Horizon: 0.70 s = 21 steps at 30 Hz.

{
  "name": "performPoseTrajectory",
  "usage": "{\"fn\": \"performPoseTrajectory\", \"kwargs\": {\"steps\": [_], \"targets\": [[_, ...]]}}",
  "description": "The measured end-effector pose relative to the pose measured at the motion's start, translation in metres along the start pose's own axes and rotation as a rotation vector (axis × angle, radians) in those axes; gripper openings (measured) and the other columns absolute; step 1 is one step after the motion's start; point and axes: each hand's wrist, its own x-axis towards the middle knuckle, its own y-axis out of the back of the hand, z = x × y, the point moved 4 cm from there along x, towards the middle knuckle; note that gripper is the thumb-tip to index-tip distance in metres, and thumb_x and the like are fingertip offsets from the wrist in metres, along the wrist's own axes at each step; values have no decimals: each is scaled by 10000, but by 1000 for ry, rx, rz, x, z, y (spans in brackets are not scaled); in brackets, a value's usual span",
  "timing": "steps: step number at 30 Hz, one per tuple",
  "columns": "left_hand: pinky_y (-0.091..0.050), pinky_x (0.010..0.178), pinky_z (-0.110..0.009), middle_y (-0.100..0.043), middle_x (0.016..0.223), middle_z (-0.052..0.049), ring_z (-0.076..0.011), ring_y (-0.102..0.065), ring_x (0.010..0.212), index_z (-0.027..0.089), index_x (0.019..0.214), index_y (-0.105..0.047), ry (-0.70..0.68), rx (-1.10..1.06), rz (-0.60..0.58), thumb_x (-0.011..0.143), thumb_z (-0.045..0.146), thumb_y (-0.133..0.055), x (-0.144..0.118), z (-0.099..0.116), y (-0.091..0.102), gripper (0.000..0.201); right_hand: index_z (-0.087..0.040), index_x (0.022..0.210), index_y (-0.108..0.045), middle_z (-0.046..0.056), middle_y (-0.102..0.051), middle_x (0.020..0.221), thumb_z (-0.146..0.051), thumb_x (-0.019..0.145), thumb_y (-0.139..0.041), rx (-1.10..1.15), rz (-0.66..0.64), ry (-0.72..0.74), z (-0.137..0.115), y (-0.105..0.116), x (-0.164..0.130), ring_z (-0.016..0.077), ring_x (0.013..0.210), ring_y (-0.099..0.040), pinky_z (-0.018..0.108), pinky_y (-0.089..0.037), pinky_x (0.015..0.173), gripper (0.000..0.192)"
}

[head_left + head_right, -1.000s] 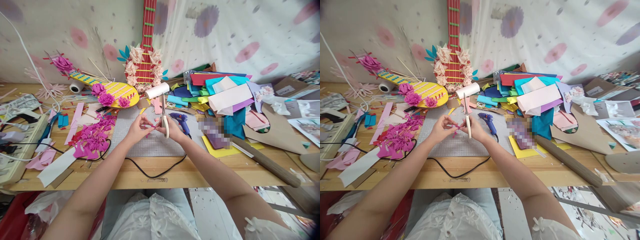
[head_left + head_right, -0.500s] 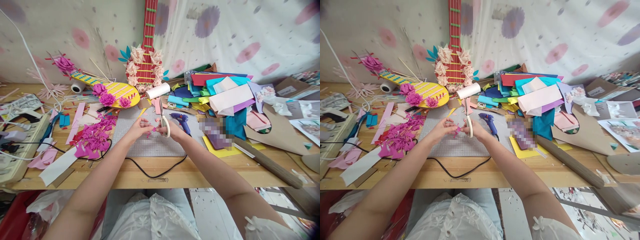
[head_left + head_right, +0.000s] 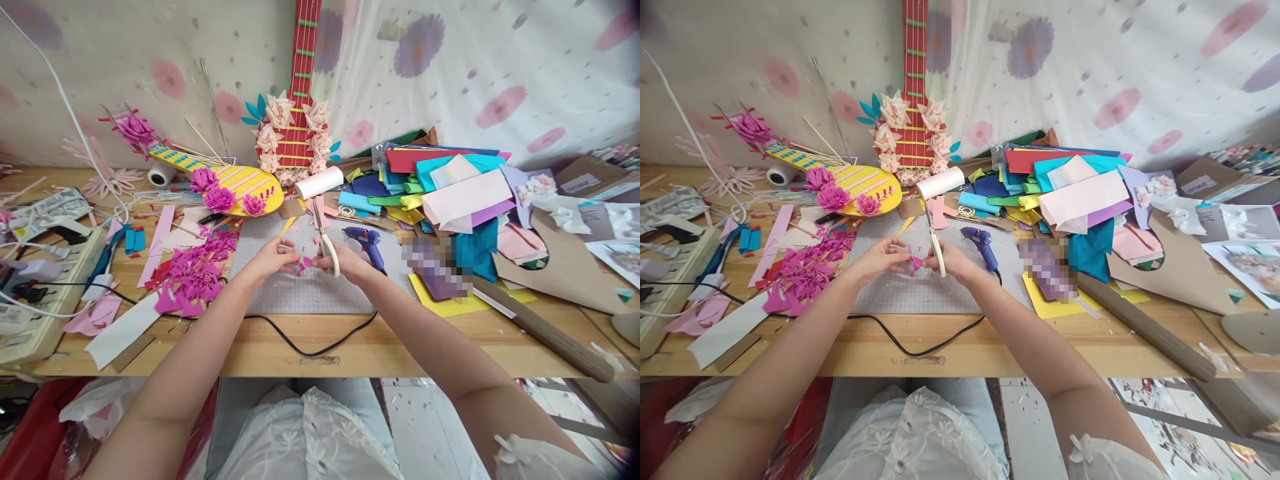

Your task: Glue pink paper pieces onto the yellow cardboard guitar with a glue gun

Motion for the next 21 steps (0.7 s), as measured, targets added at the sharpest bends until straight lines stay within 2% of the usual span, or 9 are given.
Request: {"fn": "performPoseTrajectory", "kwargs": {"steps": [4, 7, 10, 14, 16, 21], "targets": [[-489, 539, -258, -639, 681, -7, -143, -631, 616, 170, 845, -486, -3, 44, -69, 574, 167, -785, -1, 2, -7, 404, -182, 690, -452, -44, -520, 521, -338, 493, -769, -2, -27, -7, -2, -8, 1, 80, 461, -444, 214, -325, 425, 404], [-453, 506, -244, -623, 633, -3, -140, -606, 569, 170, 789, -486, 4, 77, 10, 525, 139, -801, 2, 4, 3, 413, -191, 703, -442, -49, -508, 543, -349, 506, -769, -31, -8, -4, -1, -9, 4, 88, 474, -455, 224, -337, 438, 413], [-397, 474, -227, -640, 633, -15, -138, -589, 531, 178, 762, -474, 23, 82, 125, 491, 147, -812, 8, 6, 27, 434, -198, 751, -461, -16, -561, 655, -322, 541, -757, -186, 119, -2, 4, 0, 6, 120, 561, -515, 243, -376, 505, 384], [-301, 439, -208, -595, 525, 21, -126, -538, 461, 183, 737, -486, 77, 186, 271, 433, 126, -822, 12, 2, 56, 456, -218, 846, -493, 60, -626, 822, -285, 619, -716, -599, 371, -47, 13, 17, 3, 220, 753, -580, 293, -385, 614, 326], [-279, 432, -211, -574, 488, 30, -129, -513, 442, 186, 731, -487, 99, 261, 304, 415, 123, -826, 12, -2, 61, 467, -222, 878, -494, 84, -634, 864, -313, 673, -679, -699, 398, -57, 16, 19, 1, 254, 798, -587, 308, -372, 632, 290], [-262, 426, -216, -590, 488, 12, -129, -484, 448, 195, 728, -457, 109, 387, 297, 427, 127, -818, 12, -13, 56, 475, -234, 950, -488, 95, -638, 903, -372, 732, -617, -735, 395, -58, 20, 13, 0, 288, 820, -597, 320, -356, 638, 288]]}}
